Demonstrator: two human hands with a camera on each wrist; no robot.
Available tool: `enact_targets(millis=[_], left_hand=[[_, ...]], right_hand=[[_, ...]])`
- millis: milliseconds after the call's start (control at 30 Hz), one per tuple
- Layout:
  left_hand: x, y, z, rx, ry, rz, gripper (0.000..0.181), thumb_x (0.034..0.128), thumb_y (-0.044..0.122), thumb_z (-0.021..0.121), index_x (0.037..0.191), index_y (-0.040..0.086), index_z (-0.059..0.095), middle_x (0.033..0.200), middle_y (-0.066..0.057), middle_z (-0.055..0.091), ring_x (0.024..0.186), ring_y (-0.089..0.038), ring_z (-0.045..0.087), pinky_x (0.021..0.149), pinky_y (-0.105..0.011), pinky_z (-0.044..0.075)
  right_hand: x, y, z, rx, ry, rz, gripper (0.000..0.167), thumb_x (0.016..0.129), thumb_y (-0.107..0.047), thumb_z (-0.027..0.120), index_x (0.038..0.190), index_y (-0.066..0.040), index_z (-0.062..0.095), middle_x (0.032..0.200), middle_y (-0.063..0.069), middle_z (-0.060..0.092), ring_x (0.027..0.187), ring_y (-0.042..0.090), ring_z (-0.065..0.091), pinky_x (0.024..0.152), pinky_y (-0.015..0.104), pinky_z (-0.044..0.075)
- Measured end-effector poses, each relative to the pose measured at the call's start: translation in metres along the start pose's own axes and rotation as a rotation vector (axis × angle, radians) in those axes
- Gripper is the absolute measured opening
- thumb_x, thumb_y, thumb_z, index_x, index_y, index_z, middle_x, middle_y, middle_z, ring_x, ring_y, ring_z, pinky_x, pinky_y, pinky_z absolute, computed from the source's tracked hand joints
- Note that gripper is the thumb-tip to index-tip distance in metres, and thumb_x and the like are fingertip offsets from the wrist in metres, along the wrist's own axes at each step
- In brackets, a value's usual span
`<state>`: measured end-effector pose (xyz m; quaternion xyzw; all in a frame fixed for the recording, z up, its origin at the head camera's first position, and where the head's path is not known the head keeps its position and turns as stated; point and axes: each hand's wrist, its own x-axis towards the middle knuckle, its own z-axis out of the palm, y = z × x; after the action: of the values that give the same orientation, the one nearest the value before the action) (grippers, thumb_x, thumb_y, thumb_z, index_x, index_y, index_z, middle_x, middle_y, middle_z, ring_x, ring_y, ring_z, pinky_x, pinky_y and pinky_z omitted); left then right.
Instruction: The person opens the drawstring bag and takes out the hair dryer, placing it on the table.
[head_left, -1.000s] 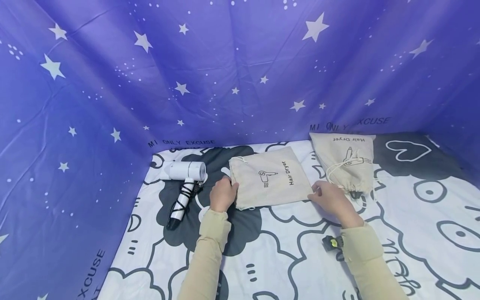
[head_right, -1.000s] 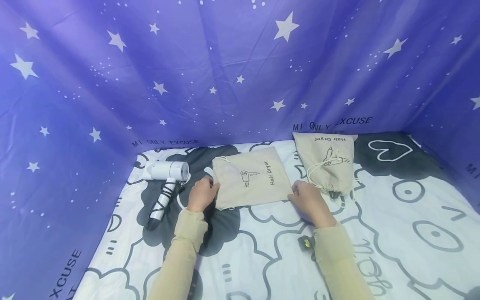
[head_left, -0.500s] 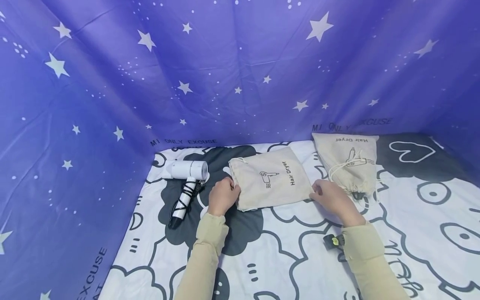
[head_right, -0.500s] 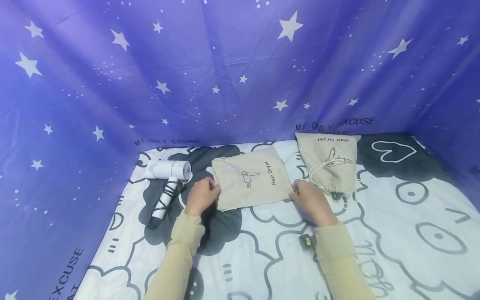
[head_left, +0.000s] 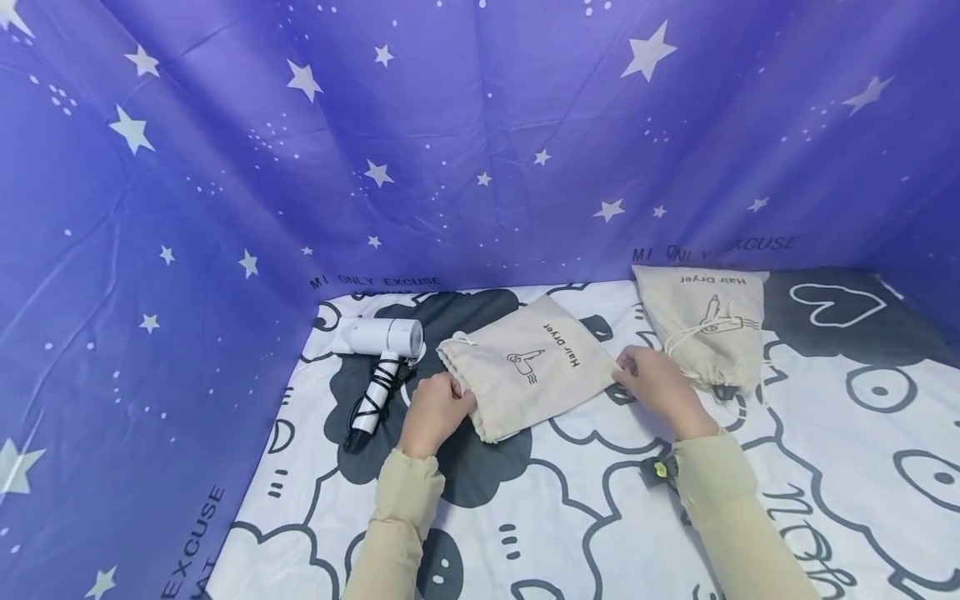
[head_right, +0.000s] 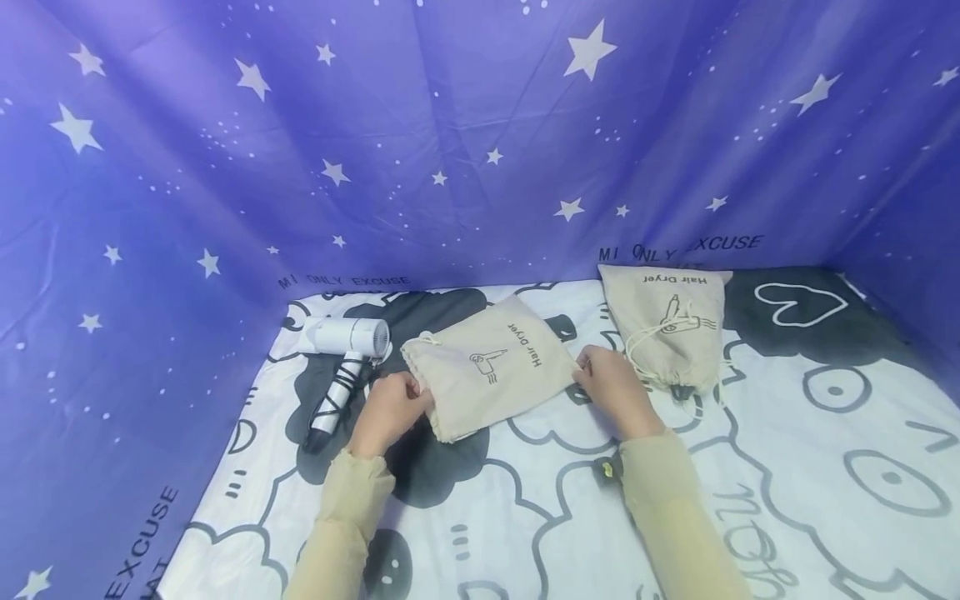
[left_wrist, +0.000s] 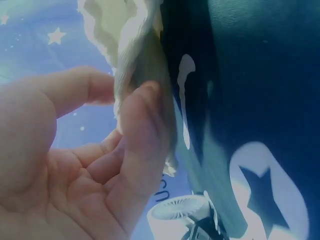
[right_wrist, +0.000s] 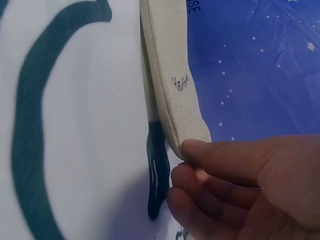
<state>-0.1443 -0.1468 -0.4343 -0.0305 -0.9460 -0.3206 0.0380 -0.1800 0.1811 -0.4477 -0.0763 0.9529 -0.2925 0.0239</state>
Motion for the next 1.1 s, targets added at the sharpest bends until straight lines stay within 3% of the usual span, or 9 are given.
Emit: enact_targets(millis=[133,267,367,467,600,667,800,967,1100], left_hand=[[-0.008,-0.004,-0.003,0.003,-0.032,0.016,0.021,0.0850,0.010,0.063,0.066,0.011,0.053,0.056,0.004,0.045,0.047,-0.011,0.043,0.048,-0.024,0.036],[-0.010,-0.010,-0.003,0.013,-0.021,0.006,0.017,0.0878,0.014,0.066,0.073,0.009,0.058,0.062,0.001,0.054,0.052,-0.011,0.048,0.053,-0.026,0.041],[-0.004,-0.014,-0.006,0.033,0.020,-0.018,0.014,0.0886,0.016,0.067,0.079,0.007,0.061,0.070,-0.003,0.059,0.060,-0.017,0.054,0.060,-0.033,0.047],[0.007,-0.016,-0.009,0.063,0.049,0.004,0.014,0.0902,0.016,0.065,0.091,0.002,0.063,0.084,-0.011,0.060,0.077,-0.026,0.059,0.074,-0.041,0.050],[0.021,-0.018,-0.008,0.104,0.012,0.039,0.025,0.0939,0.012,0.061,0.110,-0.008,0.062,0.102,-0.021,0.060,0.100,-0.037,0.059,0.092,-0.048,0.048],[0.026,-0.020,-0.008,0.131,-0.026,0.029,0.029,0.0959,0.011,0.058,0.117,-0.010,0.059,0.108,-0.024,0.060,0.108,-0.040,0.058,0.096,-0.050,0.046],[0.031,-0.024,-0.004,0.166,-0.066,0.010,0.030,0.0976,0.009,0.055,0.121,-0.009,0.058,0.112,-0.025,0.061,0.111,-0.040,0.059,0.097,-0.050,0.047],[0.033,-0.025,0.000,0.192,0.000,0.042,0.029,0.0948,0.007,0.059,0.121,-0.007,0.062,0.108,-0.026,0.063,0.104,-0.042,0.062,0.093,-0.051,0.049],[0.037,-0.021,-0.003,0.240,0.048,0.089,0.012,0.0918,0.006,0.062,0.097,-0.003,0.068,0.092,-0.023,0.062,0.087,-0.040,0.064,0.079,-0.052,0.052]], right_hand=[[0.007,-0.002,0.006,0.001,0.016,-0.002,0.013,0.092,-0.011,0.065,0.094,0.001,0.063,0.073,0.007,0.060,0.064,0.020,0.053,0.060,0.034,0.043],[0.001,-0.003,0.008,0.033,-0.038,0.049,0.021,0.095,-0.016,0.061,0.100,0.004,0.064,0.072,0.006,0.060,0.063,0.018,0.054,0.060,0.032,0.043],[-0.006,-0.005,0.008,0.127,-0.124,0.096,0.026,0.098,-0.019,0.059,0.105,0.005,0.065,0.071,0.004,0.063,0.061,0.016,0.056,0.060,0.031,0.045],[-0.012,-0.009,0.010,0.218,-0.182,0.093,0.023,0.098,-0.017,0.059,0.101,0.004,0.066,0.068,0.004,0.064,0.057,0.015,0.059,0.058,0.030,0.048],[-0.016,-0.016,0.014,0.253,-0.189,0.024,0.018,0.097,-0.016,0.060,0.093,0.000,0.067,0.063,0.003,0.062,0.053,0.014,0.058,0.055,0.029,0.047],[-0.014,-0.020,0.017,0.244,-0.187,0.009,0.018,0.098,-0.016,0.059,0.089,-0.001,0.066,0.062,0.002,0.061,0.052,0.014,0.057,0.055,0.028,0.046],[-0.012,-0.023,0.023,0.224,-0.178,0.047,0.018,0.098,-0.014,0.057,0.085,-0.004,0.064,0.062,0.001,0.060,0.053,0.014,0.056,0.055,0.029,0.046],[-0.009,-0.021,0.026,0.207,-0.144,0.050,0.016,0.097,-0.009,0.055,0.083,-0.004,0.062,0.063,0.001,0.061,0.055,0.013,0.056,0.055,0.027,0.045],[-0.005,-0.020,0.024,0.152,-0.064,0.014,0.017,0.095,-0.007,0.056,0.079,-0.007,0.062,0.061,-0.001,0.059,0.055,0.014,0.053,0.058,0.029,0.043]])
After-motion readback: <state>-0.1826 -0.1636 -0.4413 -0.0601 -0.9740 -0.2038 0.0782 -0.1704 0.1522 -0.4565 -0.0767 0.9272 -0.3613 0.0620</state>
